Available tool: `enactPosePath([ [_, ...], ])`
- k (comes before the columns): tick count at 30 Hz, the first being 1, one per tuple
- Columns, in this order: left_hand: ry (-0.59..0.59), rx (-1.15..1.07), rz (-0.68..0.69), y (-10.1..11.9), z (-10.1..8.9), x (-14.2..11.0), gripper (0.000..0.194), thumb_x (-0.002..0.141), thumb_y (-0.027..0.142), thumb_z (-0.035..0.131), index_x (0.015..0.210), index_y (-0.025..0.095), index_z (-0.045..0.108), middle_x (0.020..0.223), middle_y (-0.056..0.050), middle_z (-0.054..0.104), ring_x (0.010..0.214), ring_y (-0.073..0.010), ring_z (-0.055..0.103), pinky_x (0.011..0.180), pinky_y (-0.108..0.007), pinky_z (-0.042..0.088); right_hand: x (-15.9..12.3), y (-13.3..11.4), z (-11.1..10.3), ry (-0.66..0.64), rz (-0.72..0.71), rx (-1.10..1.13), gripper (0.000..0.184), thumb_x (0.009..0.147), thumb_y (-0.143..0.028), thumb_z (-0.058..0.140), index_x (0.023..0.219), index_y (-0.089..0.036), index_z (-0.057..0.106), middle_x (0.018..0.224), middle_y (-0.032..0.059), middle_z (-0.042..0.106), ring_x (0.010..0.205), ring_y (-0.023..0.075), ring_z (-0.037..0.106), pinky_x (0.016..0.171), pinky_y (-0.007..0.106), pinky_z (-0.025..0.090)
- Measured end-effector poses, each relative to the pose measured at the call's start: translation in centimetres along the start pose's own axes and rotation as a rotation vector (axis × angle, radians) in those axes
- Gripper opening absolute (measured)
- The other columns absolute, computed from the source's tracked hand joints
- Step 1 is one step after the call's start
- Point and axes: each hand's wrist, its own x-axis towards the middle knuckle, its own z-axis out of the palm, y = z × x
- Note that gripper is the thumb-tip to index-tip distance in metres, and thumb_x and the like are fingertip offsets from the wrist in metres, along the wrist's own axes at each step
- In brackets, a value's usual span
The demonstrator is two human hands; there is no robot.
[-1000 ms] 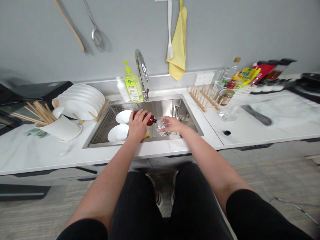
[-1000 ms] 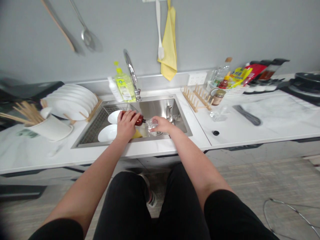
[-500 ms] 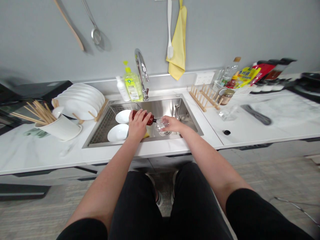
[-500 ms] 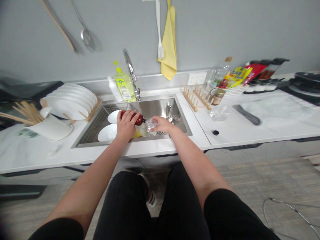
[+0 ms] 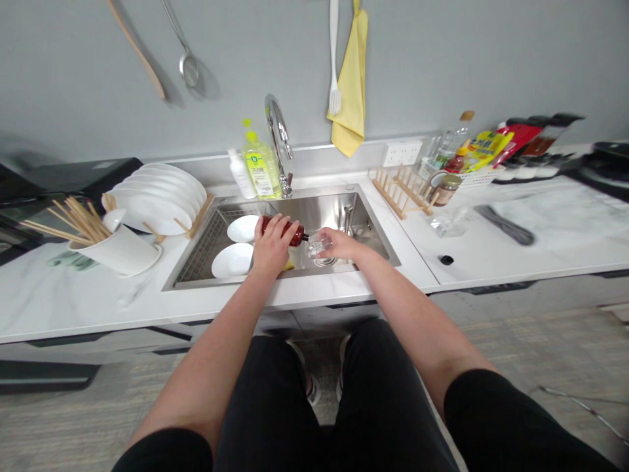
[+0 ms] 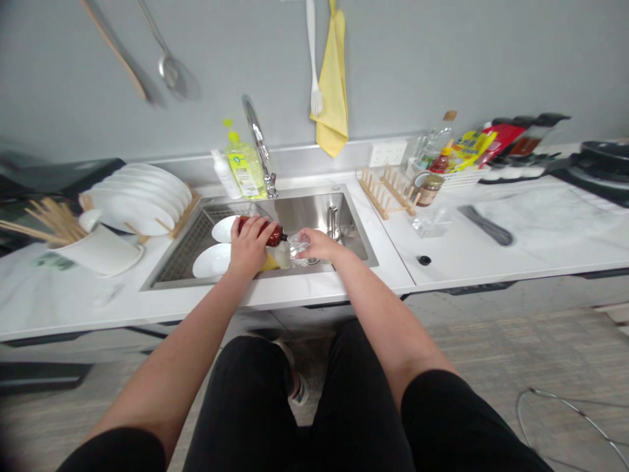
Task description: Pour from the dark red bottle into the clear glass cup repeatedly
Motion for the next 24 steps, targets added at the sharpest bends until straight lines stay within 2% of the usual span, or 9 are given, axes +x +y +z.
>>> enactPosePath([
  [5,0.006,0.022,0.019,0.0,0.0,0.0,0.063,0.104,0.014,0.054,0.165,0.028,0.064,0.168,-0.016,0.065,0.168,-0.0365,0.047,0.145,-0.068,0.018,0.1,0.2,0.1,-0.002,-0.001,0.001,0.053,0.068,-0.031,0.104,0.109,-0.025,0.07,0.111,0.0029,0.081,0.106,0.0268,0.077,0.099,0.04,0.061],
  [17,-0.009,-0.007,0.006,0.0,0.1,0.0,0.065,0.103,0.014,0.056,0.165,0.029,0.064,0.17,-0.015,0.063,0.169,-0.0362,0.045,0.147,-0.067,0.013,0.1,0.5,0.0,-0.017,0.003,0.001,0.056,0.069,-0.037,0.104,0.113,-0.025,0.071,0.115,0.0046,0.081,0.111,0.0291,0.077,0.102,0.042,0.061],
  [24,0.017,0.016,0.025,-0.1,0.2,0.0,0.062,0.104,0.014,0.056,0.163,0.028,0.066,0.168,-0.015,0.065,0.168,-0.0352,0.048,0.146,-0.067,0.016,0.4,1.1,0.2,-0.032,-0.01,-0.005,0.058,0.069,-0.037,0.103,0.114,-0.024,0.07,0.116,0.0044,0.081,0.111,0.0291,0.077,0.102,0.042,0.061],
])
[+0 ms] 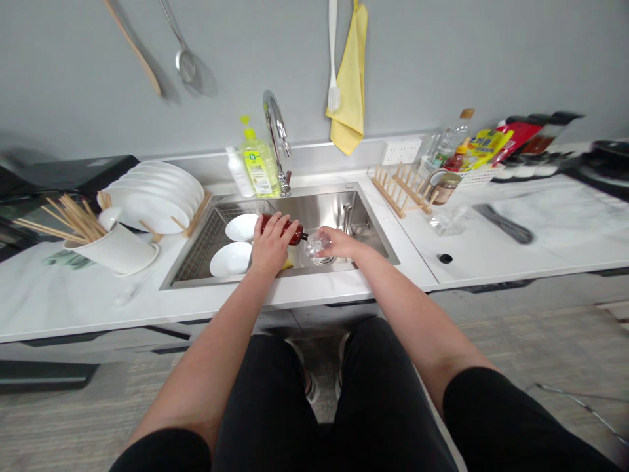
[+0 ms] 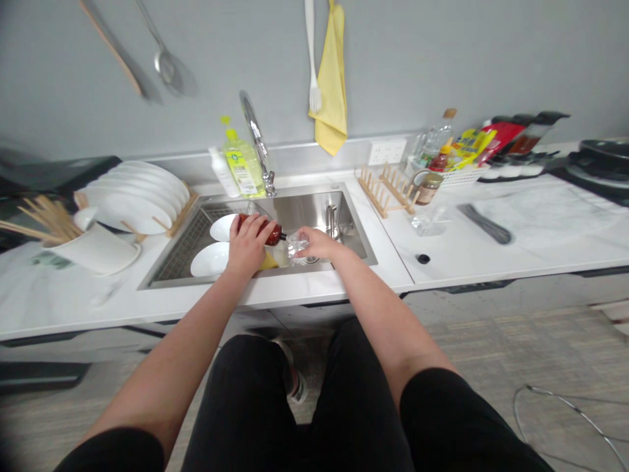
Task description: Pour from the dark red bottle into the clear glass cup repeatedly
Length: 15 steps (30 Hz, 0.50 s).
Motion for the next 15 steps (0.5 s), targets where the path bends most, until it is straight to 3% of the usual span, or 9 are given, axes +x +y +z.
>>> enactPosePath([
  [15,0.023,0.025,0.03,0.05,0.04,-0.03,0.059,0.106,0.013,0.055,0.162,0.027,0.067,0.167,-0.016,0.066,0.166,-0.0361,0.05,0.145,-0.068,0.02,-0.08,0.39,-0.02,-0.003,-0.019,0.008,0.057,0.071,-0.034,0.103,0.119,-0.025,0.072,0.12,0.0057,0.081,0.112,0.0297,0.077,0.105,0.045,0.06],
])
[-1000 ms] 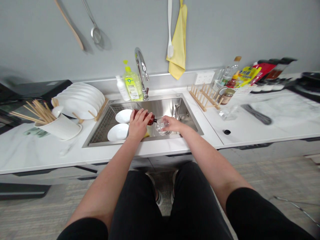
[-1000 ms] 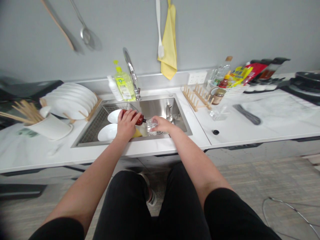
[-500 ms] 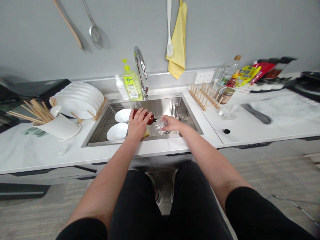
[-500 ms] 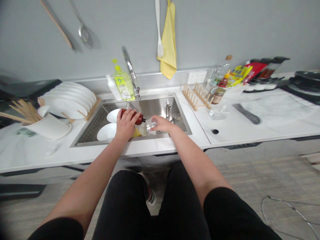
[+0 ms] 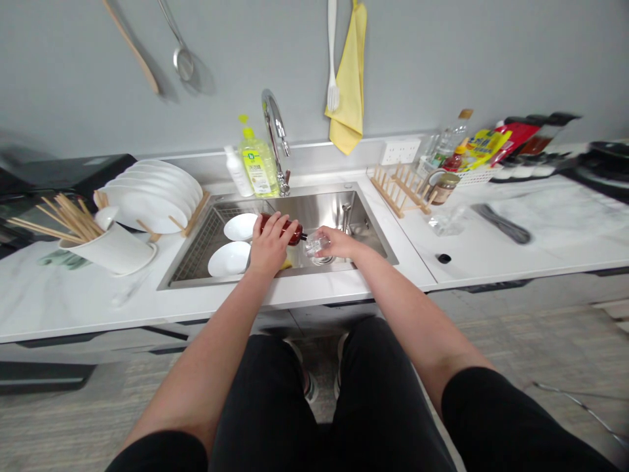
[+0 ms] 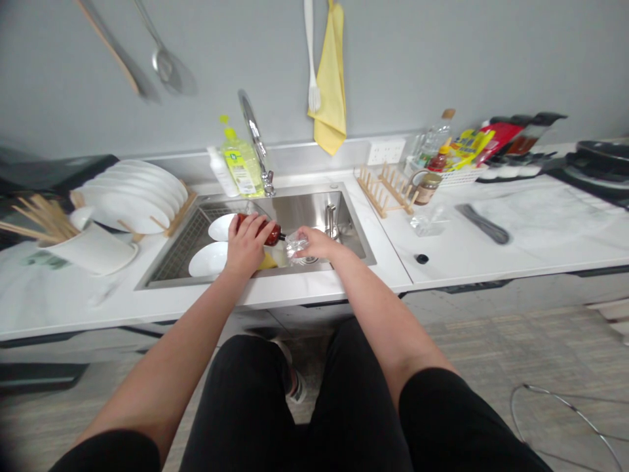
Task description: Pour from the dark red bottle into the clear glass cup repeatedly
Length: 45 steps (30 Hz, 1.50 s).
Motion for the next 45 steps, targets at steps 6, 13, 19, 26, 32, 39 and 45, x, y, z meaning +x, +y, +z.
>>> enactPosePath([
  [6,0.007,-0.025,-0.007,-0.1,0.1,0.0,0.063,0.104,0.012,0.057,0.164,0.03,0.066,0.168,-0.016,0.065,0.168,-0.0358,0.049,0.145,-0.069,0.018,0.1,0.3,0.0,0.003,-0.024,0.02,0.061,0.071,-0.038,0.103,0.122,-0.026,0.073,0.121,0.005,0.081,0.112,0.0288,0.077,0.105,0.044,0.06],
  [13,0.011,-0.02,0.0,-0.2,-0.2,0.2,0.069,0.101,0.009,0.059,0.166,0.031,0.064,0.169,-0.014,0.065,0.169,-0.0352,0.047,0.146,-0.069,0.016,0.1,0.1,0.0,0.015,-0.035,0.025,0.062,0.07,-0.039,0.102,0.122,-0.023,0.072,0.119,0.005,0.08,0.111,0.0282,0.076,0.103,0.043,0.059],
  [19,0.005,0.001,-0.002,-0.2,-0.4,0.6,0.066,0.102,0.01,0.056,0.164,0.031,0.066,0.168,-0.013,0.066,0.168,-0.0346,0.048,0.147,-0.067,0.016,-0.1,-0.4,-0.1,0.037,-0.034,0.02,0.061,0.069,-0.038,0.101,0.121,-0.023,0.072,0.116,0.0038,0.08,0.108,0.0271,0.075,0.101,0.041,0.058],
  [26,-0.006,0.001,0.023,-0.3,-1.0,1.4,0.061,0.106,0.013,0.055,0.163,0.03,0.066,0.167,-0.015,0.066,0.167,-0.0342,0.049,0.147,-0.068,0.015,-0.4,-1.1,-0.2,0.067,-0.048,0.048,0.058,0.07,-0.037,0.1,0.119,-0.024,0.071,0.114,0.003,0.079,0.108,0.0265,0.074,0.102,0.041,0.057],
  [32,-0.028,-0.026,0.037,-0.4,-1.4,1.9,0.062,0.105,0.012,0.055,0.163,0.032,0.067,0.167,-0.015,0.066,0.168,-0.0345,0.049,0.146,-0.07,0.015,-0.4,-1.1,-0.3,0.069,-0.044,0.047,0.057,0.072,-0.035,0.101,0.12,-0.026,0.072,0.115,0.003,0.079,0.108,0.0271,0.074,0.102,0.042,0.059],
  [39,-0.046,-0.018,0.059,-0.5,-1.8,2.4,0.063,0.106,0.013,0.055,0.164,0.033,0.065,0.169,-0.015,0.065,0.169,-0.0344,0.048,0.146,-0.071,0.015,-0.4,-1.1,-0.3,0.072,-0.052,0.065,0.058,0.072,-0.037,0.1,0.121,-0.025,0.072,0.116,0.0033,0.079,0.107,0.0264,0.074,0.101,0.041,0.058],
  [45,-0.058,-0.004,0.083,-0.6,-2.0,2.8,0.061,0.106,0.014,0.056,0.164,0.032,0.065,0.17,-0.016,0.064,0.168,-0.0349,0.048,0.146,-0.071,0.015,-0.5,-1.1,-0.4,0.079,-0.059,0.058,0.06,0.072,-0.039,0.1,0.123,-0.024,0.073,0.112,0.002,0.077,0.105,0.0257,0.072,0.098,0.039,0.057],
])
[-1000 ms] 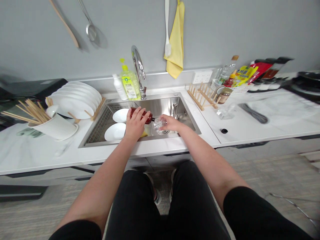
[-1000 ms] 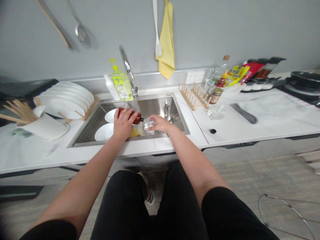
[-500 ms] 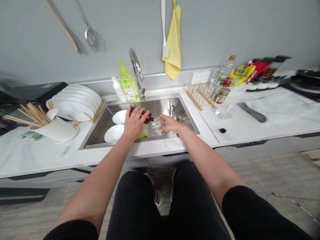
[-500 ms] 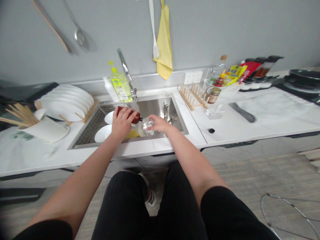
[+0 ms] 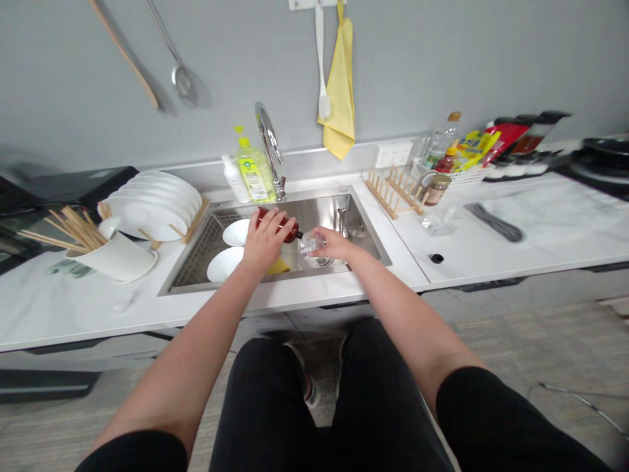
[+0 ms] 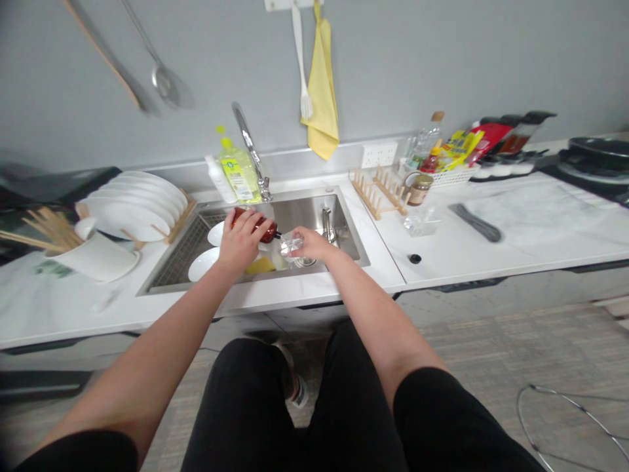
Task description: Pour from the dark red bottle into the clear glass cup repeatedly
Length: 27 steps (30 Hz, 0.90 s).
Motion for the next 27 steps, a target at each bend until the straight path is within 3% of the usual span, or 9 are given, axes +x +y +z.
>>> enactPosePath([
  [27,-0.012,0.005,0.079,-0.1,-1.7,2.4,0.06,0.104,0.012,0.057,0.16,0.033,0.067,0.169,-0.014,0.065,0.169,-0.0341,0.048,0.146,-0.071,0.017,0.4,0.4,0.2,0.074,-0.021,0.145,0.059,0.07,-0.038,0.1,0.12,-0.026,0.071,0.118,0.0029,0.078,0.109,0.0256,0.074,0.107,0.044,0.059],
])
